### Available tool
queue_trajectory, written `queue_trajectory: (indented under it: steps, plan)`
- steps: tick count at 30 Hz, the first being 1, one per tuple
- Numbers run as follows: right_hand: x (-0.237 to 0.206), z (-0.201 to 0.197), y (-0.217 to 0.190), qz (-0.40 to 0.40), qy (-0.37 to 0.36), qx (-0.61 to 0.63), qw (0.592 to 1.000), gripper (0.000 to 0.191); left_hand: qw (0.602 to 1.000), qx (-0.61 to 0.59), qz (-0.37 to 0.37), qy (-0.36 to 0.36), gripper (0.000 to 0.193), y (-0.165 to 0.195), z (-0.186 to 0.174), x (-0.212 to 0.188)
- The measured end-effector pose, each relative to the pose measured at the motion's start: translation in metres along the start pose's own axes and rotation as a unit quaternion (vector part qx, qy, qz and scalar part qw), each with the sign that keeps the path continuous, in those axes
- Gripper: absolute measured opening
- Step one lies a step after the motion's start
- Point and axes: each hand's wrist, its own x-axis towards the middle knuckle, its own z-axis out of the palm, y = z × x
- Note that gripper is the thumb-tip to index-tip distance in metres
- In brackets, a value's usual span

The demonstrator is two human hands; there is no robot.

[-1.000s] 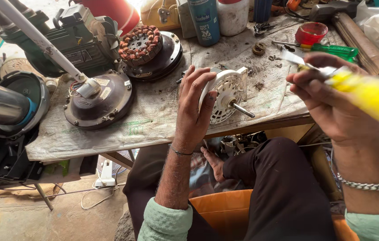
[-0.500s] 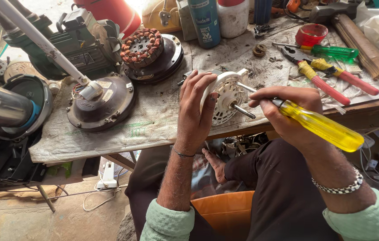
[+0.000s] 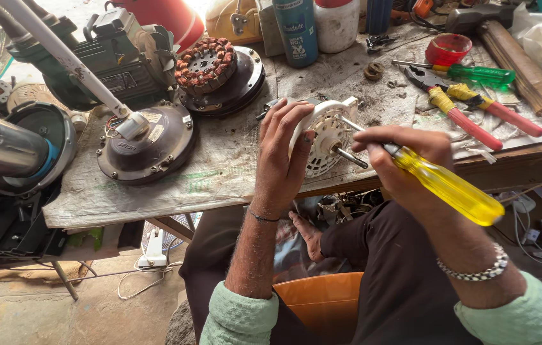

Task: The person uses a screwdriver to adjust a fan motor assembly, then uses pliers to manipulate a metal shaft and washer. They attach a fan head to the motor shaft and continue to adjust the assembly with the screwdriver.

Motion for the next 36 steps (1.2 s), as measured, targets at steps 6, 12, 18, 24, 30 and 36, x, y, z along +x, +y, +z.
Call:
queue_trajectory:
  steps: [6,12,18,24,30,36]
  plan:
    - [-0.009,0.016,0.014,0.061,0.051,0.181,0.98,0.02,1.0,-0.014,-0.005,-0.001,0.029,0.0,-0.001,0.0]
    - [-0.015,0.001,0.028,-0.019,0.107,0.091,0.99,0.018,1.0,-0.017,0.004,0.004,0.028,0.004,-0.003,0.004]
    - [-0.011,-0.013,0.023,0.072,0.175,0.35,0.917,0.018,0.981,-0.055,-0.088,-0.167,0.045,-0.009,-0.015,0.056]
    - [-0.005,-0.014,0.008,0.045,0.176,0.358,0.916,0.017,0.873,-0.252,-0.15,-0.389,0.053,-0.028,-0.02,0.107]
    - [-0.002,-0.017,0.0,0.041,0.182,0.362,0.914,0.016,0.809,-0.342,-0.284,-0.384,0.057,-0.043,-0.034,0.112]
    - [0.001,-0.019,-0.001,0.039,0.182,0.371,0.91,0.017,0.806,-0.365,-0.237,-0.401,0.08,-0.05,-0.044,0.12]
